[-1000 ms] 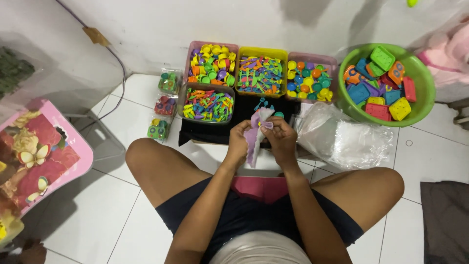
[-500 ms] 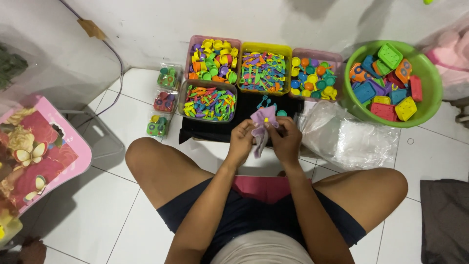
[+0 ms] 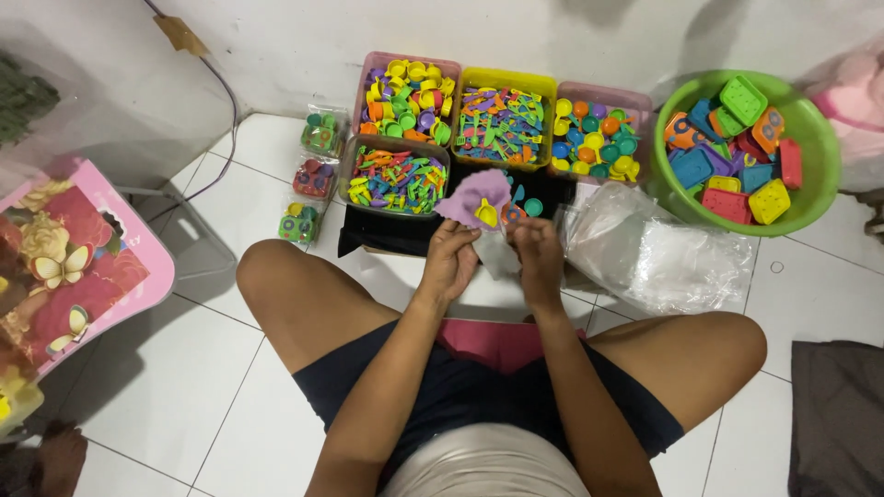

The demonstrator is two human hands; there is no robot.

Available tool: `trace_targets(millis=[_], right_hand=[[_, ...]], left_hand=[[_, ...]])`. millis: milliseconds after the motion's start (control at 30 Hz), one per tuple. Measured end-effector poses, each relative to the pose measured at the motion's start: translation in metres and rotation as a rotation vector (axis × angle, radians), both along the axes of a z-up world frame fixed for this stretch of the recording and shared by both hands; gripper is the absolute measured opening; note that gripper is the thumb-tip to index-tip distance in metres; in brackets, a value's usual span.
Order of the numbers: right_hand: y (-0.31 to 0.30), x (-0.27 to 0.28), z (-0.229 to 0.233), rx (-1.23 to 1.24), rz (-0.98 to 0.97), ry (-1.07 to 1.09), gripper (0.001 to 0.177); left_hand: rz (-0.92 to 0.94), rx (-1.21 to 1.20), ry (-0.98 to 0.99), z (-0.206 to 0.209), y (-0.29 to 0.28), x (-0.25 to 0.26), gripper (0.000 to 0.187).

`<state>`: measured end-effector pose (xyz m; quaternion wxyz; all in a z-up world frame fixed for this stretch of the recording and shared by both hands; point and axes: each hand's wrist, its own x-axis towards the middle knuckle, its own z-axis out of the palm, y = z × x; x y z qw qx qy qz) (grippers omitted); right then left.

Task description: Cleaning small plastic toys with a cloth and sorting them into different colored bins.

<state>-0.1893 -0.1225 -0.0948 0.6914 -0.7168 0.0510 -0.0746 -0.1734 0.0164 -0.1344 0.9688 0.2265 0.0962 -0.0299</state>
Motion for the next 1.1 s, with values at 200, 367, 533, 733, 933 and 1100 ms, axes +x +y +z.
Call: trace_targets(millis=[200, 367, 533, 733, 933, 1100], right_hand=[[0.002, -0.003, -0.005, 0.101, -0.008, 0.013, 0.010], [0.013, -0.006, 0.014, 0.187, -0.057, 0.020, 0.014], [0.009, -0.004, -0.005, 0.169, -0.058, 0.108, 0.020], [0.015, -0.005, 0.011, 0.106, -0.106, 0.092, 0.011], [0.015, -0.006, 0.007, 0.075, -0.012, -0.112, 0.009], [0.008, -0.007, -0.002, 0.078, 0.128, -0.010, 0.013]], left_hand=[[-0.008, -0.054, 0.005, -0.043, 0.004, 0.005, 0.036], [-0.011, -0.088, 0.005, -0.018, 0.005, 0.002, 0.024], [-0.013, 0.023, -0.020, -0.035, 0.003, 0.004, 0.036], [0.026, 0.105, -0.017, -0.131, 0.000, 0.014, 0.050], [0.008, 0.129, -0.013, -0.127, -0.001, 0.019, 0.056], [0.018, 0.202, -0.099, -0.072, 0.008, 0.014, 0.058]])
